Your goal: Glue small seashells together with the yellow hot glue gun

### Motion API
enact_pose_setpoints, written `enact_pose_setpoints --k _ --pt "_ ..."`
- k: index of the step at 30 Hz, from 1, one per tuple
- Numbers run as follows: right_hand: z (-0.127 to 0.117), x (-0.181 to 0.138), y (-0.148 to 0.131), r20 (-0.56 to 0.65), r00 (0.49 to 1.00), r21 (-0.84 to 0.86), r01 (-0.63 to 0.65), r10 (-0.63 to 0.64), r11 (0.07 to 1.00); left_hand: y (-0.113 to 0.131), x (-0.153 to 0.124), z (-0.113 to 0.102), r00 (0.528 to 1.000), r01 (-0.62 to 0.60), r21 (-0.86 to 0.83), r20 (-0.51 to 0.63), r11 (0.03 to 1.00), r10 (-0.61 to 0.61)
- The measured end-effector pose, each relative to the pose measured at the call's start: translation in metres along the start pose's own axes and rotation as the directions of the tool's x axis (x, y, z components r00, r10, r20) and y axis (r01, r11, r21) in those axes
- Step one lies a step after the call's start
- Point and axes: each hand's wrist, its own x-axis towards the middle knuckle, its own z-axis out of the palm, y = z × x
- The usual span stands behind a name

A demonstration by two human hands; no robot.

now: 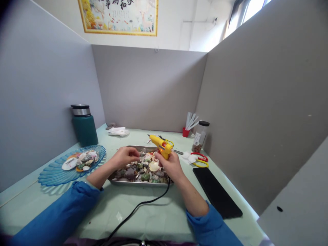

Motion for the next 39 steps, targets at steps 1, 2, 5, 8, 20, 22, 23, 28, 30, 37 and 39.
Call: enact_pose_setpoints --k 1,2,5,8,20,22,23,28,30,37,39 --pt "-0.001 0.001 0.001 -0.01 1.0 0.0 -0.004 0.004 1.0 -0.004 0.002 0.0 1.0 -0.01 0.112 0.005 0.994 0.009" --pt "-0.001 0.001 0.002 -0.013 1.0 0.002 -0.01 0.01 1.0 -0.007 0.003 0.0 1.0 -0.021 0.195 0.015 0.981 0.018" --pt "0.001 0.001 0.004 0.002 1.0 -0.016 -0.023 0.023 1.0 -0.012 0.005 0.003 0.997 -0.05 0.317 0.065 0.947 0.031" --pt "0.002 0.0 0.004 0.025 0.999 -0.043 -0.02 0.021 0.999 -0.014 0.005 0.006 0.994 -0.064 0.343 0.106 0.937 0.029" --pt "-0.002 -0.004 -0.001 0.059 0.993 -0.404 0.115 -0.099 0.907 -0.013 0.003 -0.074 0.961 0.007 0.291 -0.265 0.957 0.073" --pt "-0.002 -0.004 0.002 0.067 0.994 -0.428 0.11 -0.09 0.897 -0.018 0.007 -0.116 0.875 0.107 0.304 -0.481 0.947 0.056" --pt "-0.002 -0.003 0.004 0.058 0.995 -0.442 0.098 -0.081 0.892 -0.023 0.011 -0.138 0.807 0.165 0.298 -0.589 0.94 0.045" --pt "-0.001 0.0 0.007 0.055 0.998 -0.465 0.055 -0.034 0.883 -0.05 0.039 -0.221 0.498 0.495 0.223 -0.865 0.84 -0.064" --pt "-0.001 0.0 0.006 0.039 0.999 -0.466 0.035 -0.019 0.884 -0.059 0.053 -0.235 0.532 0.543 0.177 -0.829 0.82 -0.173" --pt "-0.005 -0.003 0.006 0.075 0.997 -0.434 0.014 0.021 0.901 -0.082 0.085 -0.25 0.529 0.59 0.105 -0.799 0.8 -0.286" --pt "-0.005 -0.004 0.006 0.069 0.997 -0.41 -0.012 0.045 0.912 -0.083 0.086 -0.252 0.512 0.576 0.138 -0.829 0.806 -0.224"
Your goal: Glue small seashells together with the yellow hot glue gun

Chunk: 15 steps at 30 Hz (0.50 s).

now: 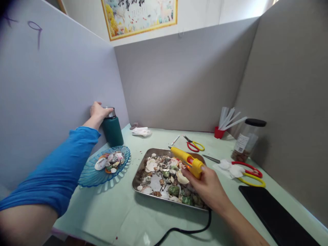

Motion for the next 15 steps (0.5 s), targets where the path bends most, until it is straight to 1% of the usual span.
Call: enact_pose_setpoints --k 1,2,3,4,5,6,7,8,9,10,11,12,14,15 --pt "0.0 0.0 0.0 0.001 1.0 0.021 -0.01 0.01 1.0 0.002 -0.001 -0.001 0.997 -0.057 0.014 -0.053 0.998 0.058" --pt "0.0 0.0 0.0 0.003 1.0 0.042 -0.021 0.021 0.999 0.005 -0.004 -0.001 0.983 -0.149 0.042 -0.104 0.988 0.153" --pt "0.0 0.0 0.0 0.004 0.999 0.064 -0.033 0.033 0.997 0.01 -0.01 0.0 0.952 -0.274 0.079 -0.121 0.959 0.282" --pt "0.0 0.0 -0.001 0.006 0.999 0.086 -0.047 0.047 0.995 0.015 -0.018 0.003 0.905 -0.412 0.114 -0.067 0.904 0.421" --pt "0.001 0.0 -0.003 0.005 0.998 0.109 -0.06 0.06 0.992 0.021 -0.029 0.008 0.838 -0.544 0.132 0.049 0.829 0.543" --pt "0.001 0.001 -0.004 -0.002 0.997 0.13 -0.072 0.073 0.989 0.026 -0.042 0.016 0.724 -0.684 0.119 0.225 0.719 0.652" --pt "0.001 0.001 -0.006 -0.012 0.996 0.149 -0.084 0.087 0.985 0.03 -0.058 0.025 0.574 -0.797 0.077 0.409 0.6 0.71" --pt "0.002 0.001 -0.008 -0.025 0.995 0.165 -0.095 0.101 0.982 0.034 -0.074 0.037 0.438 -0.862 0.032 0.548 0.506 0.713" --pt "0.002 0.002 -0.009 -0.042 0.993 0.177 -0.104 0.113 0.979 0.035 -0.091 0.049 0.334 -0.9 -0.005 0.634 0.436 0.697" --pt "0.002 0.002 -0.009 -0.055 0.991 0.182 -0.11 0.122 0.977 0.036 -0.107 0.061 0.266 -0.926 -0.017 0.677 0.376 0.687" --pt "0.001 0.002 -0.008 -0.067 0.99 0.183 -0.113 0.127 0.977 0.036 -0.121 0.072 0.216 -0.948 -0.015 0.7 0.317 0.68" --pt "0.001 0.003 -0.005 -0.07 0.989 0.176 -0.117 0.131 0.977 0.035 -0.133 0.081 0.184 -0.959 -0.016 0.721 0.282 0.668" --pt "0.0 0.003 0.005 -0.073 0.989 0.155 -0.12 0.132 0.981 0.032 -0.143 0.091 0.107 -0.962 -0.086 0.755 0.26 0.647" --pt "-0.001 0.003 0.012 -0.067 0.988 0.128 -0.132 0.141 0.983 0.031 -0.142 0.091 0.084 -0.953 -0.13 0.758 0.275 0.647"
